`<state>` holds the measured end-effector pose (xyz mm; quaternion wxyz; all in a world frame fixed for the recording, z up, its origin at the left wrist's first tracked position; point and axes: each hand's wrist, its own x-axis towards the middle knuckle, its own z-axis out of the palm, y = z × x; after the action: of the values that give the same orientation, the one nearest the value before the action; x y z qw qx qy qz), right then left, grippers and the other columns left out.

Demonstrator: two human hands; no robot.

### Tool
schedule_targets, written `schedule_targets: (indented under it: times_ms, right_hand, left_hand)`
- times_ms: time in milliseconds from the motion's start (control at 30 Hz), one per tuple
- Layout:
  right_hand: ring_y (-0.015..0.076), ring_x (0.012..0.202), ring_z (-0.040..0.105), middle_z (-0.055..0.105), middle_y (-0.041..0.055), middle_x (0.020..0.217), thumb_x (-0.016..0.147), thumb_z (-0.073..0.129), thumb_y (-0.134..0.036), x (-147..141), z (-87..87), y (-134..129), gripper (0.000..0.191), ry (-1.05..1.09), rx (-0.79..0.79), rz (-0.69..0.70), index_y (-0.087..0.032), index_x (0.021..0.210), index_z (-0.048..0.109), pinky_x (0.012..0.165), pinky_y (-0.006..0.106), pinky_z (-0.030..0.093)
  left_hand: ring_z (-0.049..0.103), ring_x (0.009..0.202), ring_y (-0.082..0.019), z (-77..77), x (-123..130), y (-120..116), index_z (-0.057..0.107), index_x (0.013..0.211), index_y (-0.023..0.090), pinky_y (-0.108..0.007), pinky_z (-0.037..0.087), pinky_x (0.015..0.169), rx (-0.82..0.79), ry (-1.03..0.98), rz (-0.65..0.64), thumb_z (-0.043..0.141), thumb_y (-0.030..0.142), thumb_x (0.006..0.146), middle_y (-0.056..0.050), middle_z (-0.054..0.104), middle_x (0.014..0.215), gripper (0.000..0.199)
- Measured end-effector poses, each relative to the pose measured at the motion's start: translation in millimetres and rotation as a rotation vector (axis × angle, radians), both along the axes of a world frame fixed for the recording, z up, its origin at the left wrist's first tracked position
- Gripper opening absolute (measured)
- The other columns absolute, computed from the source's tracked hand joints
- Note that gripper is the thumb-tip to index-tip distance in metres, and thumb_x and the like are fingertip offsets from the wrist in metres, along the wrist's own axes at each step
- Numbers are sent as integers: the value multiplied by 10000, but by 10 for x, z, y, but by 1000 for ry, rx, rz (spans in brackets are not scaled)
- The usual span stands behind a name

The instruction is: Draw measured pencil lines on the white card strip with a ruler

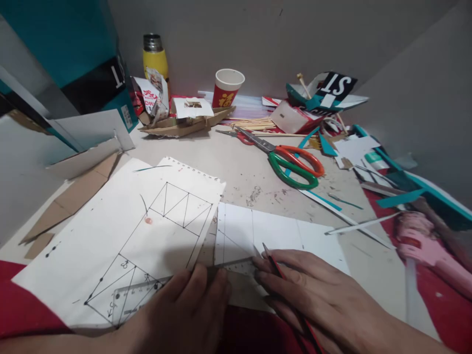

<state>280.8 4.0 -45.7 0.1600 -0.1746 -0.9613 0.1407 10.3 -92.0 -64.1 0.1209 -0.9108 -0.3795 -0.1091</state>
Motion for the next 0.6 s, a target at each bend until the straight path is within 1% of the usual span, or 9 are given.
schedule_targets:
  times_ms: [100,167,300,400,500,600]
  right_hand:
    - [241,1152,698,790,117,1137,1001,478,-107,-10,20,-3,324,-12,43,14,-141,1273,652,949,350,617]
    - [250,1153,699,789,118,1145,1008,461,-104,-8,21,-10,321,-14,68,20,-134,1267,648,938,362,623]
    - [252,1149,708,786,122,1160,1017,439,-110,-3,-6,-27,325,-28,89,24,-133,1263,651,914,342,633]
    - [259,1145,712,783,137,1163,1004,458,-121,-7,-29,-39,323,-11,88,21,-125,1252,665,916,326,633]
    - [251,1171,699,782,140,1164,1001,472,-117,-7,-38,-47,316,-5,98,7,-131,1242,676,954,326,619]
    - [231,1225,667,775,129,1192,1013,464,-119,-3,-20,-64,320,-31,99,-4,-138,1251,677,987,321,601]
  left_hand:
    - [627,1066,-235,-43,-8,-14,742,1205,196,-361,406,916,35,-14,-12,501,271,1005,-54,726,1287,322]
    - [635,1049,-237,-62,-11,-10,744,1195,191,-363,407,909,47,-12,-19,512,265,1005,-53,731,1282,309]
    - [625,1038,-242,-85,1,27,756,1172,203,-360,404,884,69,-35,-13,534,282,1011,-10,750,1248,286]
    - [600,1028,-205,-89,23,40,772,1137,209,-328,405,834,103,-49,0,536,231,1002,6,765,1200,273]
    - [579,991,-165,-75,37,11,773,1138,200,-300,407,803,120,-5,9,544,203,988,-10,757,1207,274]
    - [564,1035,-168,-60,31,-47,738,1220,202,-306,410,849,74,88,21,537,219,989,-22,712,1294,307]
